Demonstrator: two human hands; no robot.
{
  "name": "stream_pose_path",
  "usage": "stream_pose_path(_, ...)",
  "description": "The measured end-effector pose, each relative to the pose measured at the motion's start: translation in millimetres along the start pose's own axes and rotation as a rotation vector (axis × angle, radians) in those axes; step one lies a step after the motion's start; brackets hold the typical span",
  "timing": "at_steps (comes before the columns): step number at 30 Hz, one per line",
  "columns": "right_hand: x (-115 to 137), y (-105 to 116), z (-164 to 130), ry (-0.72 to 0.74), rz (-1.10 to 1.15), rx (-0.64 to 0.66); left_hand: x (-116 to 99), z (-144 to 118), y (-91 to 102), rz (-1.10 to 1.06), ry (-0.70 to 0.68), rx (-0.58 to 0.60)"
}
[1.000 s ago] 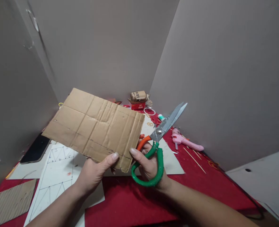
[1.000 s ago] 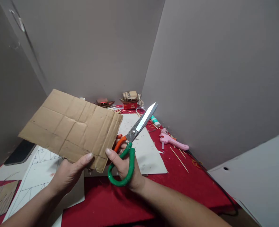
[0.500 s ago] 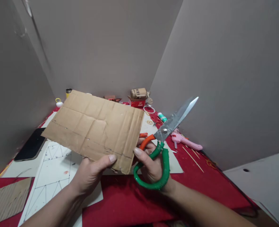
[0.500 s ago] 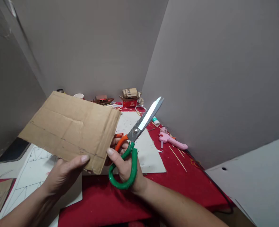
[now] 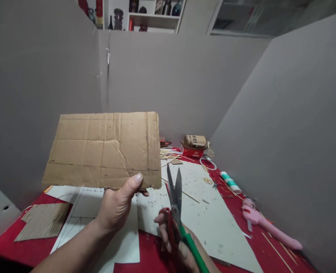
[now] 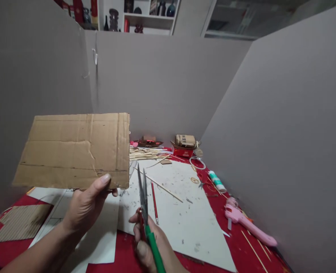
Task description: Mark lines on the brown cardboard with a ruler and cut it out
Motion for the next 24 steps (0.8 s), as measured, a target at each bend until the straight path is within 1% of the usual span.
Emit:
stream_pose_path(3,-15.7,2.6,-2.0,-0.026,-0.129,0.080,-1.4,-0.3,2.7,0.009,-0.044,-0.045)
stream_pose_path(5,-16.1,3.5,-9.0,-0.033,-0.188,0.089,-1.9,-1.1,2.6,0.016,-0.057,-0.063)
stream_pose_path(7,-8.5,3.2,-17.7,-0.046,-0.242,0.065,-3.0,-2.7,1.0,0.024,-0.055,-0.077)
stream_pose_path(10,11.6,-1.1,-23.8,-0.071,-0.298,0.058,-6.5,-5.9,-3.7,0.052,-0.022,-0.088)
stream_pose_path(14,42.6,-12.6,-14.6,-0.030,-0.313,0.130,-10.0,-9.6,-11.7,0.200,0.052,-0.051)
stream_pose_path(17,59.1,-18.3,-6.7,0.028,-0.310,0.149,-6.1,-12.1,-15.9,0.276,0.141,-0.030)
stream_pose_path(20,64.4,-18.9,-4.2,0.049,-0.294,0.143,-0.7,-14.8,-19.7,0.288,0.218,0.003)
stream_pose_path(22,64.1,-17.8,-4.4,0.047,-0.295,0.128,0.9,-16.3,-22.0,0.275,0.232,0.011)
stream_pose_path(24,63.8,-17.4,-4.5,0.055,-0.305,0.122,0.6,-17.2,-23.7,0.279,0.221,-0.010)
Point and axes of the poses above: each hand's wrist, its own z-axis towards the middle knuckle, its own y-axis out of the back of the hand, x = y × z, the point moved 2 cm from there along z, towards the middle knuckle, and after that the axes turned 14 degrees about x, right-handed, at the moved point
